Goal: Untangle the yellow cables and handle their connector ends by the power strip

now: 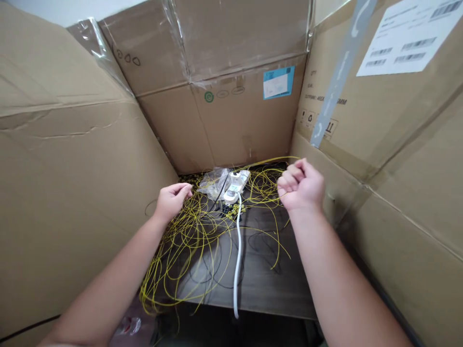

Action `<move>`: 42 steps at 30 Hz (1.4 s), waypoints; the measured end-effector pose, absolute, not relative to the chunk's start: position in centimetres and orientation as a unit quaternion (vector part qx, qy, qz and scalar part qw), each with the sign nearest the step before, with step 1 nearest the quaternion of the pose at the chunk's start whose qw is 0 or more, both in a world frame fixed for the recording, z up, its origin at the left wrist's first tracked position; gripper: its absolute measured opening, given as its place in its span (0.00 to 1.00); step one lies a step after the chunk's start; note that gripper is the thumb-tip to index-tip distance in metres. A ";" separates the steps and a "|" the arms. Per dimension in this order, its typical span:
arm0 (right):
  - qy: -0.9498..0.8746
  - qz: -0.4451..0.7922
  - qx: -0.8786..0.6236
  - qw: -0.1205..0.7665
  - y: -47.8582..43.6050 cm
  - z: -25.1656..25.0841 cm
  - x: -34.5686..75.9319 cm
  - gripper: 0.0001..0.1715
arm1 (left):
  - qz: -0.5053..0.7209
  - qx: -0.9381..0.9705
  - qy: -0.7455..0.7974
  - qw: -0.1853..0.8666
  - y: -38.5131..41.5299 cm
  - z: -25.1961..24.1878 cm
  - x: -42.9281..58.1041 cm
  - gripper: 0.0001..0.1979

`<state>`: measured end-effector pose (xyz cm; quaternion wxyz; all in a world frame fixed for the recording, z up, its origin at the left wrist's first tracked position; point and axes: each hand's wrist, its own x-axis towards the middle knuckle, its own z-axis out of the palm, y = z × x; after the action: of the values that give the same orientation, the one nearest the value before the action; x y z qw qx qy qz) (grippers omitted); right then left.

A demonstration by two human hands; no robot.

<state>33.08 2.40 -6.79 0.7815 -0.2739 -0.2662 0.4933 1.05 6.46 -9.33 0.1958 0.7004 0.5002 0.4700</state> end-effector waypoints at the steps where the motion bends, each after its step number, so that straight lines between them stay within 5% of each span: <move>1: -0.252 0.470 -0.272 0.801 2.5 -6.8 33.8 0.13 | 0.477 0.689 0.512 0.188 6.7 -9.5 0.4 0.13; 10: -0.322 0.458 -0.343 0.754 1.9 -7.9 30.9 0.13 | 0.520 0.659 0.493 0.229 5.5 -9.2 0.1 0.12; 16: -0.425 0.424 -0.399 0.693 1.6 -7.0 29.8 0.15 | 0.391 0.752 0.465 0.257 4.9 -12.1 4.7 0.11; 21: -0.538 0.226 -0.520 0.624 6.4 -5.7 31.4 0.20 | 0.251 0.853 0.439 0.130 6.5 -14.3 8.2 0.08; 27: -0.516 0.022 -0.746 0.419 11.9 -5.0 34.1 0.24 | 0.157 0.837 0.515 0.092 7.6 -14.7 9.6 0.09; 30: -0.543 -0.064 -0.716 0.433 9.5 -5.3 33.1 0.30 | 0.151 0.845 0.508 0.079 7.6 -14.9 9.5 0.10; 42: -0.625 -0.070 -0.602 0.493 1.9 -14.4 29.6 0.14 | 0.124 0.861 0.493 0.032 7.0 -15.6 9.5 0.15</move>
<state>29.58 1.85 -14.39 0.4929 -0.6016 -0.6247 -0.0695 9.46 7.04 -15.62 0.0317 0.8608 0.4927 0.1235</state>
